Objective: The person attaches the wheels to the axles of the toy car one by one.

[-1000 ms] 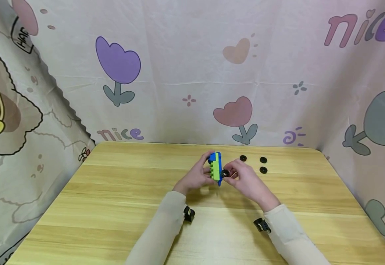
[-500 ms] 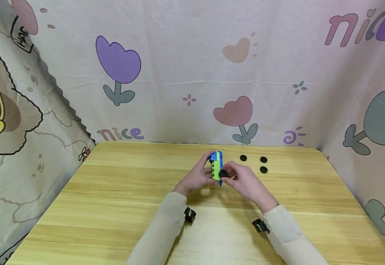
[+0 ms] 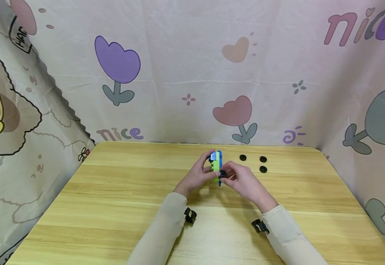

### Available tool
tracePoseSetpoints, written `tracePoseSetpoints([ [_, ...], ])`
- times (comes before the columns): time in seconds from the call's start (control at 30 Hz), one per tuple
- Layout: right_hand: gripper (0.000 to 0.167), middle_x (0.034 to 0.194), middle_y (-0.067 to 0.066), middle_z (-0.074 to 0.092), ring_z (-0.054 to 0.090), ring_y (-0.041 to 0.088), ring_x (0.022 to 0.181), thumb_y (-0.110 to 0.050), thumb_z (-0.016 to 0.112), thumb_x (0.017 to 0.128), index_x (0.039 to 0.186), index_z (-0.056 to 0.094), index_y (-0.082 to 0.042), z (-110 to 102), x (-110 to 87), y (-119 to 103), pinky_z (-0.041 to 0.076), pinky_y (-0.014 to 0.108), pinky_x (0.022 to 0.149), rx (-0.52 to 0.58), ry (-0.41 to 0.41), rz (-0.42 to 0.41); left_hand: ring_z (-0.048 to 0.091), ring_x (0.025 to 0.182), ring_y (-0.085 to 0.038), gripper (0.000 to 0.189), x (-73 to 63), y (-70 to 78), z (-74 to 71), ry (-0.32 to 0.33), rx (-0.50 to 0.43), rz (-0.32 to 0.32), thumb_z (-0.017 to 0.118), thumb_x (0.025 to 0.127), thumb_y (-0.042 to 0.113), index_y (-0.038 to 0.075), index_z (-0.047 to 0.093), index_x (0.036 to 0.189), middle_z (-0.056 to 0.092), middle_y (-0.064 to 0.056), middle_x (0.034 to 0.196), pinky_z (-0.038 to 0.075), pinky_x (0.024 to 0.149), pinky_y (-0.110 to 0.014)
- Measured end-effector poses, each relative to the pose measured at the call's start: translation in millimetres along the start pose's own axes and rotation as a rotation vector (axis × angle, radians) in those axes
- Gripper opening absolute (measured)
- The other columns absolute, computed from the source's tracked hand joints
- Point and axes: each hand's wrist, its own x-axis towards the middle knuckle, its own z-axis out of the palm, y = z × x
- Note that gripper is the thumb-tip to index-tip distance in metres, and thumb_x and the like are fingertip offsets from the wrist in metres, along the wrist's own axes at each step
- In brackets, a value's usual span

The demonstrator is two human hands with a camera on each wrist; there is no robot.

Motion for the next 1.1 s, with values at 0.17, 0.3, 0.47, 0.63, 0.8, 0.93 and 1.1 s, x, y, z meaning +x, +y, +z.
tracePoseSetpoints([
  [0.17,0.017,0.097,-0.003,0.067,0.063,0.016,0.086,-0.010,0.065,0.096,0.112,0.065,-0.010,-1,-2.0,1,0.054,0.034,0.076,0.047,0.012,-0.016,0.057,0.118,-0.032,0.079,0.2,-0.2,-1.1,0.013,-0.029,0.017,0.068,0.090,0.003,0.030,0.029,0.153,0.015,-0.002,0.160,0.052,0.090,-0.039],
  [0.3,0.015,0.097,0.000,0.066,0.064,0.020,0.088,-0.010,0.063,0.097,0.112,0.063,-0.008,-1,-2.7,3,0.053,0.035,0.077,0.108,0.023,0.026,0.058,0.117,-0.032,0.078,-0.3,0.8,-1.3,0.012,-0.029,0.027,0.069,0.090,0.003,0.029,0.031,0.152,0.015,-0.003,0.161,0.052,0.091,-0.039],
  [0.47,0.015,0.094,0.004,0.066,0.065,0.029,0.089,-0.012,0.063,0.097,0.110,0.063,-0.003,-1,-1.9,5,0.055,0.044,0.079,0.200,-0.005,0.102,0.057,0.117,-0.035,0.079,-0.7,2.2,-1.2,0.009,-0.044,0.052,0.069,0.088,-0.001,0.024,0.030,0.153,0.015,-0.005,0.160,0.053,0.089,-0.040],
  [0.63,0.022,0.092,0.007,0.068,0.065,0.037,0.089,-0.015,0.058,0.100,0.114,0.065,0.001,-2,-1.5,9,0.053,0.055,0.077,0.281,-0.070,0.104,0.057,0.117,-0.036,0.081,-0.7,3.2,-1.0,0.018,-0.056,0.060,0.070,0.087,-0.003,0.018,0.029,0.154,0.017,-0.004,0.160,0.052,0.090,-0.040],
  [0.8,0.026,0.095,0.010,0.069,0.066,0.032,0.088,-0.017,0.056,0.102,0.115,0.064,0.005,-2,-0.9,13,0.053,0.054,0.078,0.341,-0.106,0.079,0.057,0.117,-0.037,0.081,-0.3,3.8,-0.2,0.022,-0.078,0.070,0.070,0.087,-0.005,0.016,0.029,0.153,0.018,-0.004,0.160,0.052,0.091,-0.041],
  [0.93,0.025,0.095,0.013,0.068,0.066,0.030,0.087,-0.014,0.056,0.101,0.113,0.063,0.008,-3,-1.0,13,0.054,0.052,0.079,0.369,-0.111,0.081,0.057,0.116,-0.036,0.081,0.3,4.5,0.7,0.021,-0.083,0.071,0.071,0.086,-0.005,0.016,0.030,0.153,0.018,-0.004,0.160,0.052,0.091,-0.040],
  [1.1,0.024,0.094,0.015,0.067,0.065,0.036,0.087,-0.010,0.056,0.100,0.112,0.061,0.010,-3,-1.4,11,0.054,0.053,0.078,0.391,-0.101,0.096,0.057,0.116,-0.037,0.082,0.8,5.7,1.6,0.015,-0.089,0.073,0.071,0.086,-0.005,0.016,0.029,0.154,0.018,-0.004,0.160,0.052,0.091,-0.041],
])
